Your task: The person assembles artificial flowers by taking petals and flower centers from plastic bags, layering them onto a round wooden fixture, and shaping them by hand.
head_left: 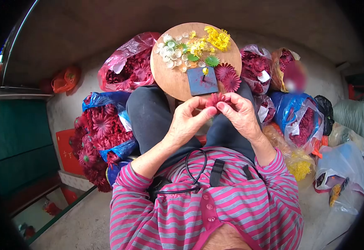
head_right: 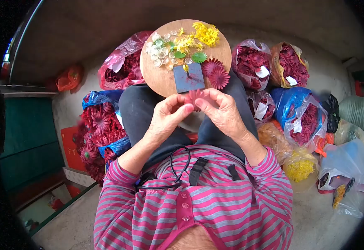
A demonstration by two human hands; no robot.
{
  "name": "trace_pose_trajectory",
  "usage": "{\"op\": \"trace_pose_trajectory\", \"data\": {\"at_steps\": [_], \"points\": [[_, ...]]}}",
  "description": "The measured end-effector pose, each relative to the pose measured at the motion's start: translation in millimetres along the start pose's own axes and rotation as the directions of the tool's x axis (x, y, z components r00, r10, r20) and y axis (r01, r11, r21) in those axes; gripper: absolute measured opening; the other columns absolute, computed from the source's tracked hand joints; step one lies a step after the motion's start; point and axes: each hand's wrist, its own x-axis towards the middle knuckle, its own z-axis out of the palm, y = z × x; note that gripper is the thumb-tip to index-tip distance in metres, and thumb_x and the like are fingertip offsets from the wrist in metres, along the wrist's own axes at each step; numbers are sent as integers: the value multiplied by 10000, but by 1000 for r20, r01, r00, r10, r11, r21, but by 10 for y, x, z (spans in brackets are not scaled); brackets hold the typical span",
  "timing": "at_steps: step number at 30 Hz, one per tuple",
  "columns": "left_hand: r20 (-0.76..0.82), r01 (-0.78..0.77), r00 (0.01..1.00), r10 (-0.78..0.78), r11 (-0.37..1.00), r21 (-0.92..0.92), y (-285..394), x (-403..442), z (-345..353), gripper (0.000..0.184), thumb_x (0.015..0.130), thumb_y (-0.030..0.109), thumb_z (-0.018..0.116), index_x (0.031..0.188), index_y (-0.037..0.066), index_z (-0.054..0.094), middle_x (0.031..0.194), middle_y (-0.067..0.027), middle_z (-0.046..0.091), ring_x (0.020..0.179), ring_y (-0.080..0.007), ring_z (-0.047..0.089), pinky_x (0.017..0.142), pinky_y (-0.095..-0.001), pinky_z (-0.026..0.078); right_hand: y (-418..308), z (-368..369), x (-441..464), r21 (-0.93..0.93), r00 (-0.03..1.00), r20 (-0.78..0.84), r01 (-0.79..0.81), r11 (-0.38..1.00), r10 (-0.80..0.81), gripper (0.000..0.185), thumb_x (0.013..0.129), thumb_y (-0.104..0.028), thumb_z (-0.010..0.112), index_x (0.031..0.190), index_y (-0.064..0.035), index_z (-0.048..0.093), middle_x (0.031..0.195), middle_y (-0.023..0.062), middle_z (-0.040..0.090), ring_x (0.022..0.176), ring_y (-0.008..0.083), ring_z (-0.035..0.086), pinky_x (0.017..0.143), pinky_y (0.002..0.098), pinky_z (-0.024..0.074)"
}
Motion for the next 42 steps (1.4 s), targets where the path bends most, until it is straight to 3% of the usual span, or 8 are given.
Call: {"op": "trace_pose_trajectory", "data": {"at_steps": [5, 9, 25, 32, 34, 36, 40, 42], "points": [[-144, -34, 989, 18, 993, -109, 47, 213, -69, 170, 918, 181, 605, 983, 24, 595, 771, -12, 577, 695, -86, 543, 668, -179, 449, -97, 17, 224, 35, 1000, 18, -21, 999, 20, 117, 891, -81, 618, 983, -9, 604, 880, 18, 633, 762, 68, 567, 731, 188, 464], [-210, -194, 968, 134, 935, -298, 174, 496, -63, 167, 935, 201, 591, 964, 37, 603, 807, -20, 599, 707, -101, 555, 664, -185, 459, -187, 35, 613, 185, 994, -79, 88, 979, -74, 120, 894, -81, 612, 985, -3, 605, 875, 32, 632, 757, 68, 566, 715, 176, 468], [-189, -112, 981, 40, 916, -384, -29, 653, -119, 154, 941, 168, 557, 950, 14, 563, 773, -41, 568, 591, -81, 510, 561, -182, 465, 40, 24, 770, 29, 993, -117, 30, 999, -26, 117, 901, -84, 604, 999, -21, 615, 856, 8, 621, 706, 37, 530, 626, 137, 424], [-268, -120, 962, 55, 965, -231, -15, 550, -264, 178, 938, 168, 545, 1026, 17, 576, 798, -41, 576, 616, -80, 510, 555, -178, 438, -12, -198, 871, -134, 995, -100, 17, 991, -31, 135, 906, -96, 582, 1004, -18, 633, 869, 18, 633, 706, 53, 537, 629, 159, 427], [-313, -110, 949, 47, 976, -188, 23, 537, -345, 197, 937, 168, 542, 1059, 19, 579, 805, -42, 579, 625, -78, 509, 559, -177, 430, -27, -546, 1137, -595, 895, -198, 215, 774, -401, 179, 910, -133, 568, 1025, -15, 637, 901, 37, 655, 731, 92, 566, 662, 206, 459], [-318, -123, 946, 68, 980, -157, 65, 577, -372, 202, 936, 166, 541, 1069, 20, 581, 808, -43, 583, 626, -78, 507, 560, -176, 426, 67, -816, 1405, -707, 892, -203, 152, 691, -404, 226, 907, -178, 570, 1045, -12, 636, 935, 57, 670, 774, 126, 592, 695, 239, 478], [-320, -183, 932, 170, 983, -10, 207, 738, -436, 215, 930, 145, 535, 1093, 17, 593, 833, -49, 602, 632, -85, 509, 577, -177, 420, 197, -924, 1868, -694, 877, -283, 92, 714, -388, 255, 889, -215, 596, 1045, -18, 638, 944, 77, 666, 774, 166, 613, 691, 271, 492], [-305, -213, 927, 217, 976, 48, 302, 943, -419, 212, 926, 132, 533, 1086, 9, 598, 849, -53, 612, 635, -91, 514, 589, -179, 424, 230, -849, 2009, -805, 888, -247, 35, 593, -388, 268, 860, -254, 615, 1014, -37, 647, 929, 83, 659, 776, 213, 617, 699, 306, 498]]}}
